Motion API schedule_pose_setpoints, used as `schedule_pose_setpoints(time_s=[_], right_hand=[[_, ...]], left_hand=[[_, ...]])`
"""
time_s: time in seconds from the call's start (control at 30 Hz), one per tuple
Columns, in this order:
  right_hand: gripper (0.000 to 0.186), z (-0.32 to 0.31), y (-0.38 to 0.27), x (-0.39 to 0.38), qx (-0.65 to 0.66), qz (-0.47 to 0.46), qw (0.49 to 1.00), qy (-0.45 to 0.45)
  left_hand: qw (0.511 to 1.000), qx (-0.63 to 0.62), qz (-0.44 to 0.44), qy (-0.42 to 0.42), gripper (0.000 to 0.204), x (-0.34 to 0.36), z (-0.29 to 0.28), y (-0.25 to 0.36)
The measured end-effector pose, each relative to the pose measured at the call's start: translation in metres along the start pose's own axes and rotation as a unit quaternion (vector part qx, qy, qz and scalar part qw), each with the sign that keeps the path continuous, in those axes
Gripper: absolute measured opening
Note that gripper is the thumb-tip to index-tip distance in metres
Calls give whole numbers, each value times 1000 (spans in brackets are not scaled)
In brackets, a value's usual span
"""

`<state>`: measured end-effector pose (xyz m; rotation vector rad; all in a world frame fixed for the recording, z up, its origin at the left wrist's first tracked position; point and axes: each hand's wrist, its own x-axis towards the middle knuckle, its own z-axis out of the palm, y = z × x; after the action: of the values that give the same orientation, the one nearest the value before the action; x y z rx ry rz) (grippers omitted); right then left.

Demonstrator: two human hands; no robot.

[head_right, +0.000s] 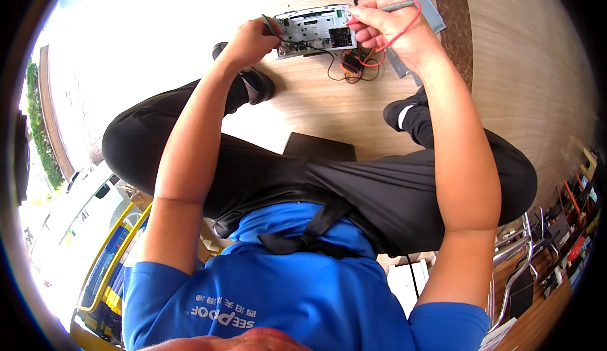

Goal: The person uses multimeter probes to test electrical connections on a circuit board inside a metal electronic unit. They use a screwdriver to press on components and move wires aside to reach different test points on the board.

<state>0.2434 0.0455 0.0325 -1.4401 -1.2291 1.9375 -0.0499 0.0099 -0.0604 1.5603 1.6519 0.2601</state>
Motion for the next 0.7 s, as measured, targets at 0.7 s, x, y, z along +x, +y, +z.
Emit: schedule_pose_setpoints(time_s=[0.7], right_hand=[[23, 3, 7, 3, 10, 12, 1000, 13]], left_hand=[[993, -101, -2, -60, 13, -12, 17, 6]])
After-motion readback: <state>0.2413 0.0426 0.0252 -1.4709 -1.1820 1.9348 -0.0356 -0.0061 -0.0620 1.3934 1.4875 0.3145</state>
